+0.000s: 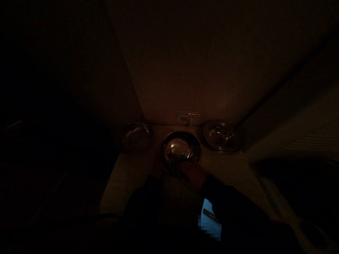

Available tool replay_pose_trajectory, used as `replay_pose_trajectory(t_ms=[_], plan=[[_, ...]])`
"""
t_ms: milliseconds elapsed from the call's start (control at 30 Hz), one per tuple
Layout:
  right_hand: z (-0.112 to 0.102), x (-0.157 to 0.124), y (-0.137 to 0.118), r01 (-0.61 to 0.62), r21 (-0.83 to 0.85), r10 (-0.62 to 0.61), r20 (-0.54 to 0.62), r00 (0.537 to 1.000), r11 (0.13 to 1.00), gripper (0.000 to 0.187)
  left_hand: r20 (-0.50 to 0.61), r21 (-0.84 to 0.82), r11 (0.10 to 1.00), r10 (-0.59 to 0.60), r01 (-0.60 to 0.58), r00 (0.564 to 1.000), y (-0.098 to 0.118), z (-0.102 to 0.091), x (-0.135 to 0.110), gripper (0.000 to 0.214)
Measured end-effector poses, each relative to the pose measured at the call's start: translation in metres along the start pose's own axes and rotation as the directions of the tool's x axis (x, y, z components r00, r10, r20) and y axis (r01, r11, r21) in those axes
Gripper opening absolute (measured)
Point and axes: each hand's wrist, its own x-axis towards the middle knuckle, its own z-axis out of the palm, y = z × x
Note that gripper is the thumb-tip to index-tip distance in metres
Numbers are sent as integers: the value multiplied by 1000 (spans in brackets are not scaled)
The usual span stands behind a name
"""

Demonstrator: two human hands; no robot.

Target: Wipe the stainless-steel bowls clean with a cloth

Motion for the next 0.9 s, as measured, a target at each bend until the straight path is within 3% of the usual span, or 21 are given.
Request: replay_pose_trajectory(t_ms=[167,300,533,633,900], plan=[[-7,-1,0,28,-35,-26,45,999,999,53,-79,-28,998,-54,52,995,12,3,-9,27],[-2,5,-4,69,-32,-67,55,996,997,57,-57,-119,982,-156,149,986,19,7,-14,40],[10,37,-9,186,86,-182,-50,982,979,65,-24,-201,958,-211,202,977,15,10,-8,46],[14,36,-7,201,82,-195,-70,978,976,65,-34,-222,956,-207,194,978,13,9,-5,45],[13,3,11,169,-30,-169,6,986,985,65,-38,-210,975,-88,78,995,4,8,-6,41]])
